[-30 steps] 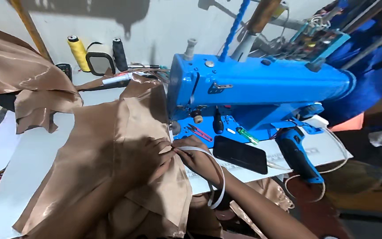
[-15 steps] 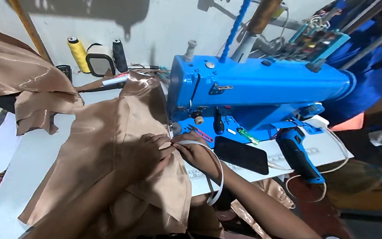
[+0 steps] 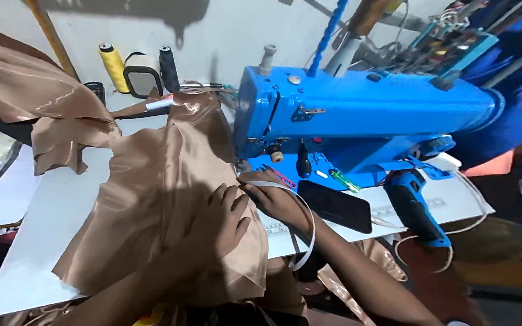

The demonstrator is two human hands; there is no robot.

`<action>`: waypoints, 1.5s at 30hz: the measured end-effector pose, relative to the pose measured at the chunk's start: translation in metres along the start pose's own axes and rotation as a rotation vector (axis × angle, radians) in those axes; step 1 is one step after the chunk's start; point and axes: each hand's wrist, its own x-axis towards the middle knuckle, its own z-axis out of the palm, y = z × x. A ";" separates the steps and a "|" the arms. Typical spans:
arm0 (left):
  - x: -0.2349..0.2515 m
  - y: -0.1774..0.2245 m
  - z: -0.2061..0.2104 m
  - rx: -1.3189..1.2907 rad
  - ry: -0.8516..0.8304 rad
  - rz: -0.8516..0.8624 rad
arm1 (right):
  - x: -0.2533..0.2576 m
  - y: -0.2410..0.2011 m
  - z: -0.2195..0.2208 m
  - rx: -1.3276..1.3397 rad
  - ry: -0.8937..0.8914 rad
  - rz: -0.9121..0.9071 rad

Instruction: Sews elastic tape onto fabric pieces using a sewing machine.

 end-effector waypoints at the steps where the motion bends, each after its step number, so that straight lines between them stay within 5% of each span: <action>1: -0.001 -0.003 0.001 0.020 0.012 0.022 | -0.002 0.001 0.001 0.024 0.045 -0.024; 5: -0.002 -0.016 -0.005 0.041 -0.093 0.053 | -0.009 0.003 0.008 0.045 0.185 -0.106; 11: 0.000 -0.028 0.013 0.113 0.087 0.150 | -0.011 0.008 0.016 -0.141 0.165 -0.201; 25: 0.009 -0.036 0.008 0.158 0.049 0.147 | -0.003 0.007 0.010 -0.168 0.130 -0.137; 31: 0.015 -0.036 -0.010 0.135 -0.150 0.084 | 0.000 0.006 0.009 -0.171 0.135 -0.118; 34: 0.019 -0.047 -0.002 0.153 -0.033 0.178 | 0.002 0.006 0.008 -0.178 0.122 -0.108; 39: 0.009 -0.008 -0.013 0.073 -0.085 0.027 | 0.004 0.006 0.013 -0.189 0.173 -0.134; 42: -0.005 0.011 0.001 -0.046 -0.023 -0.021 | 0.002 -0.005 0.012 -0.139 0.159 -0.064; 45: -0.016 0.014 0.013 -0.060 -0.015 -0.060 | -0.003 -0.024 0.003 0.095 0.137 0.200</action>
